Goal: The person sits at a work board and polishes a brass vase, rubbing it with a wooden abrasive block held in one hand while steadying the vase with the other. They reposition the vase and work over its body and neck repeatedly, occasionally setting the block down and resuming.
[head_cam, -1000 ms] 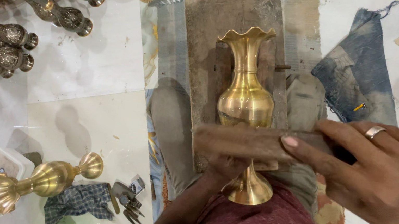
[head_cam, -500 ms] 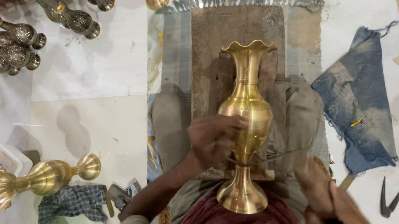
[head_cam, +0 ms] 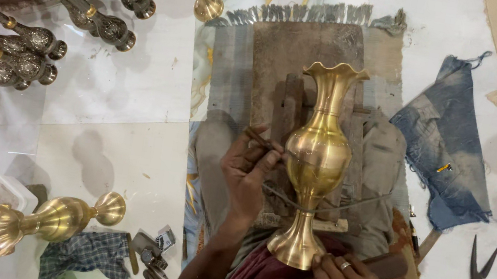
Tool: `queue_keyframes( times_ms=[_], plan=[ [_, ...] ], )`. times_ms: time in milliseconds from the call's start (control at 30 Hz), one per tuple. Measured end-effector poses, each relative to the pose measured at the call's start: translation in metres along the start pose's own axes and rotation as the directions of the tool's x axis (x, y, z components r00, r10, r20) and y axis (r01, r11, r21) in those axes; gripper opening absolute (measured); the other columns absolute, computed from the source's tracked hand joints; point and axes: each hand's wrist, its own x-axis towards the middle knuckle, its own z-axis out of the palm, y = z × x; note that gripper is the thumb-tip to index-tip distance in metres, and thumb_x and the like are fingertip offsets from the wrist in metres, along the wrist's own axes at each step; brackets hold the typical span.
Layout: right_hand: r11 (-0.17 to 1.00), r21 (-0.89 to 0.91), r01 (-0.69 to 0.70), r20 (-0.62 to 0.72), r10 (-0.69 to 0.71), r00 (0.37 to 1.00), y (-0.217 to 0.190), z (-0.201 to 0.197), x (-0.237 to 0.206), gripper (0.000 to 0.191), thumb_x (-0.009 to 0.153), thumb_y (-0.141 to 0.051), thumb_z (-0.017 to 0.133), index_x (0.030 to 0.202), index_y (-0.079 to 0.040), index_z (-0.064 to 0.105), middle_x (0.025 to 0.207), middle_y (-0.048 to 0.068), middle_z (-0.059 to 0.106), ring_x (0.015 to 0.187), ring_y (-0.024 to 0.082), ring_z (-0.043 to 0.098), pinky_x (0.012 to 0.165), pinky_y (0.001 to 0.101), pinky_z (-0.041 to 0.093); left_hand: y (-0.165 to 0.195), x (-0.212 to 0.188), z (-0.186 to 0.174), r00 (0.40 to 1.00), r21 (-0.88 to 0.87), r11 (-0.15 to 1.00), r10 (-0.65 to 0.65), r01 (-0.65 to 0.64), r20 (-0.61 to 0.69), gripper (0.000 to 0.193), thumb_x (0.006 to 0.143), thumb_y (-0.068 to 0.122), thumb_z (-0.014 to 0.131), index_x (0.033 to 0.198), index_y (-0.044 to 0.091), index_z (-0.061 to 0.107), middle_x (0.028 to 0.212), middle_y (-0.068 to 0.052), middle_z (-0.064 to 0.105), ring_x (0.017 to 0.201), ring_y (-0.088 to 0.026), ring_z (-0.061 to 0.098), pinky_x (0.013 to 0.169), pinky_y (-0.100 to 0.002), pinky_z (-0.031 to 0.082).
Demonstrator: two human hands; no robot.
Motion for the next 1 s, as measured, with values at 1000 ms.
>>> queue_keyframes(
  times_ms=[1000],
  plan=[
    [0.248, 0.719, -0.650, 0.270, 0.762, 0.589, 0.140, -0.089, 0.067, 0.084, 0.071, 0.007, 0.073, 0.152, -0.010, 0.057, 0.100, 0.007, 0.078, 0.078, 0.011, 0.066, 0.070, 0.0257, 0.053, 0.027, 0.038, 0.080, 0.988, 0.631, 0.766, 0.041, -0.126, 0.148, 0.052, 0.088, -0.006, 0.067, 0.138, 0.006, 0.063, 0.098, -0.013, 0.080, 0.084, -0.016, 0.080, 0.070, -0.028, 0.064]
  ],
)
